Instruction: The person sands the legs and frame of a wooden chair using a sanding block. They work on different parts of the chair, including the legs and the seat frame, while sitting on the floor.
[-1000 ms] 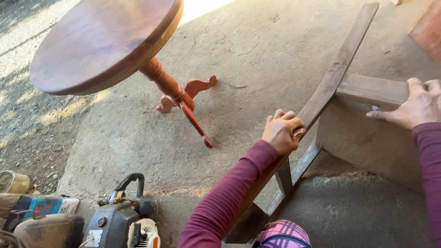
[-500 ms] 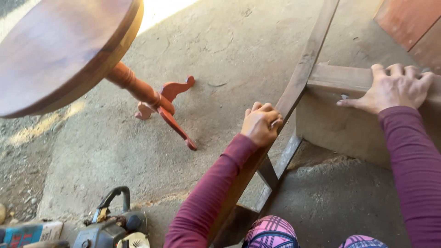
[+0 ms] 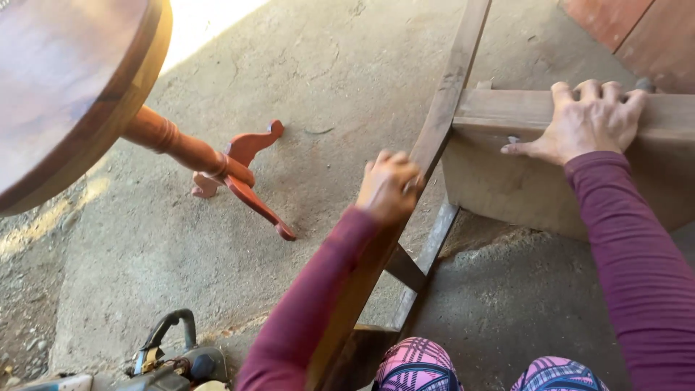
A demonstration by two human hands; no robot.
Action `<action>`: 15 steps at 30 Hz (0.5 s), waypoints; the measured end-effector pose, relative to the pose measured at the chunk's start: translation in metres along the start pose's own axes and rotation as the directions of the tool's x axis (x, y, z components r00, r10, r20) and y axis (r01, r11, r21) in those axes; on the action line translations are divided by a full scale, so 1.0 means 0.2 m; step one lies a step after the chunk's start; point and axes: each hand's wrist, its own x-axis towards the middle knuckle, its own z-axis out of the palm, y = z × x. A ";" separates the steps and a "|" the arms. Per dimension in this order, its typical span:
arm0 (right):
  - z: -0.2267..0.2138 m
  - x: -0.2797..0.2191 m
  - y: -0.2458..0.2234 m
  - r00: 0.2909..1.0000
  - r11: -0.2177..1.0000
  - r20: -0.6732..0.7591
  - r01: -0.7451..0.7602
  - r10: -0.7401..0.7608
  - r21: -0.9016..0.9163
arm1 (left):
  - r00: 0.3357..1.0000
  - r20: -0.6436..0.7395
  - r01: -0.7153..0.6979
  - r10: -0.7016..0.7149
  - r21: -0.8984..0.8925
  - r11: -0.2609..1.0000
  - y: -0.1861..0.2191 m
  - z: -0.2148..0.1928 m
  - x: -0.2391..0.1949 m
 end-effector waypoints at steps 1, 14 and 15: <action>0.00 0.01 0.01 1.000 1.000 -0.005 -0.005 0.005 -0.002 | 1.000 -0.003 -0.006 0.006 0.001 1.000 -0.02 0.06 0.08; 0.03 -0.03 0.00 1.000 1.000 0.001 0.024 -0.024 -0.017 | 0.997 0.069 0.045 -0.036 -0.121 0.992 0.07 -0.12 -0.20; 0.00 -0.02 0.00 1.000 0.999 -0.017 0.018 -0.018 -0.029 | 0.993 0.094 0.080 -0.077 -0.027 0.996 0.06 -0.09 -0.10</action>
